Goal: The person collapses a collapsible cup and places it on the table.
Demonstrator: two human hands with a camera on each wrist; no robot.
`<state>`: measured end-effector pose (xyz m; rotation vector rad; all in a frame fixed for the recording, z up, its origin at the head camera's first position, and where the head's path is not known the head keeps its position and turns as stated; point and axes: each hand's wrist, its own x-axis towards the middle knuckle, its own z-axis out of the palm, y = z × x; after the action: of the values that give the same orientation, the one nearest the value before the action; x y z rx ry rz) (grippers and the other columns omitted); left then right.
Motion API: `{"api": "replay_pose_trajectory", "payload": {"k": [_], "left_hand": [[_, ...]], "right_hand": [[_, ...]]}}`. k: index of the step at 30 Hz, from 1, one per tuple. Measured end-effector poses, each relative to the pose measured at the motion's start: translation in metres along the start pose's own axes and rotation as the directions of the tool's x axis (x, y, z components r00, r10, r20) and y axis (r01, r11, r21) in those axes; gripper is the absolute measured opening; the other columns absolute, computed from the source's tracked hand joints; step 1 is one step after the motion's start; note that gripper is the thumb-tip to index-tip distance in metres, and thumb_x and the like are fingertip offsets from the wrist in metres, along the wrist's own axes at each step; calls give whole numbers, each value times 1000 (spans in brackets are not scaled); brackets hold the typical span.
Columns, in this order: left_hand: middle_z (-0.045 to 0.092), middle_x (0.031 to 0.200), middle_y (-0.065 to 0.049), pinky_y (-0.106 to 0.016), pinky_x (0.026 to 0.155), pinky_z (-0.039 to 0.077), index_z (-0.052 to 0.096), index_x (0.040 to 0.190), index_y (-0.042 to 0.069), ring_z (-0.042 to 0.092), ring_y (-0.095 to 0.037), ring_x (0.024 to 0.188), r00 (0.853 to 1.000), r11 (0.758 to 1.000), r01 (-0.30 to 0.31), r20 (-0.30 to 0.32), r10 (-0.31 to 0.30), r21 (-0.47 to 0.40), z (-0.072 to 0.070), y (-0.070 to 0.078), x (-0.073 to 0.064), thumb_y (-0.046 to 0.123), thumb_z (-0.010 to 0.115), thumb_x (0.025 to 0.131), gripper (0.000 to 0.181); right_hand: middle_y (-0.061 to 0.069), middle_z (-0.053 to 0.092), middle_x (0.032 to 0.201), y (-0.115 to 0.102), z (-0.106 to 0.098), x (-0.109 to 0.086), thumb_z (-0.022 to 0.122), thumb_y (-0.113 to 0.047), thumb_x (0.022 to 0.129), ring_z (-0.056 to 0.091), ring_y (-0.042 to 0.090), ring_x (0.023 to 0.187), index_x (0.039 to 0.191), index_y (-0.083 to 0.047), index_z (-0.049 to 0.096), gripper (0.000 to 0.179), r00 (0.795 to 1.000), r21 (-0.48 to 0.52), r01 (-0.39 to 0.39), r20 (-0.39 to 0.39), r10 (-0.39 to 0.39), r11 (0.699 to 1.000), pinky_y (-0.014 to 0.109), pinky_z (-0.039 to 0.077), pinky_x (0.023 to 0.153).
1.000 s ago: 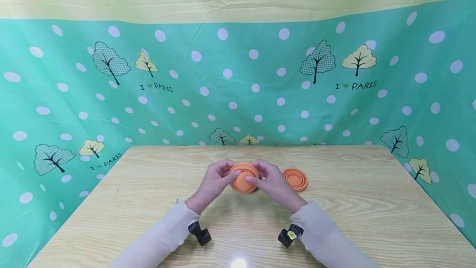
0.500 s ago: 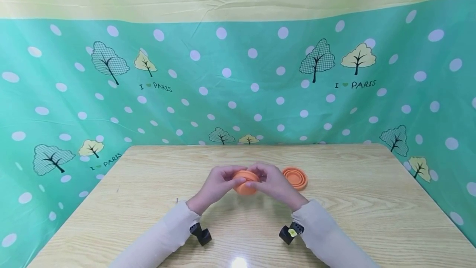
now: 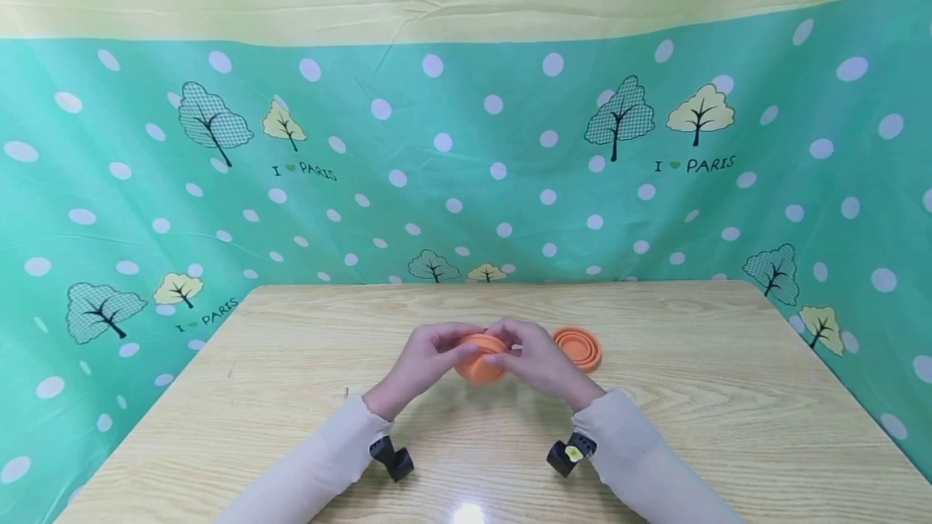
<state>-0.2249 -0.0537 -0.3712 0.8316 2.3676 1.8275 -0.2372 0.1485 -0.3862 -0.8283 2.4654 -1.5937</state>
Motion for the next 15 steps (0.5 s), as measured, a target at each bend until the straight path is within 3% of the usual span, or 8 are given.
{"api": "replay_pose_trajectory", "payload": {"k": [5, 10, 15], "left_hand": [[67, 111, -16, -23, 79, 53, 61, 121, -2, 64, -12, 93, 999, 998, 46, -2, -46, -37, -4, 1, 2, 15, 58, 94, 32], [66, 108, -19, -25, 81, 53, 59, 119, -4, 65, -15, 93, 997, 995, 72, -5, -72, -69, -5, 4, 2, 17, 56, 96, 31], [67, 102, -21, -22, 76, 53, 60, 110, -6, 64, -8, 85, 998, 996, 45, -49, -49, -72, -4, 5, 2, 12, 59, 94, 24]], "right_hand": [[8, 63, 97, -2, 1, 0, 66, -15, 88, 58, 17, 87, 106, -3, 61, 22, 996, 12, 4, -85, -3, 1000, 26, 52, 70], [9, 63, 96, -2, 0, 1, 68, -12, 87, 59, 17, 87, 107, 0, 62, 25, 976, 60, 13, -219, 0, 998, 25, 50, 73], [7, 63, 95, -3, 1, 2, 69, -14, 87, 59, 15, 86, 107, -1, 62, 25, 971, 63, 6, -239, 10, 998, 24, 50, 72]]}}
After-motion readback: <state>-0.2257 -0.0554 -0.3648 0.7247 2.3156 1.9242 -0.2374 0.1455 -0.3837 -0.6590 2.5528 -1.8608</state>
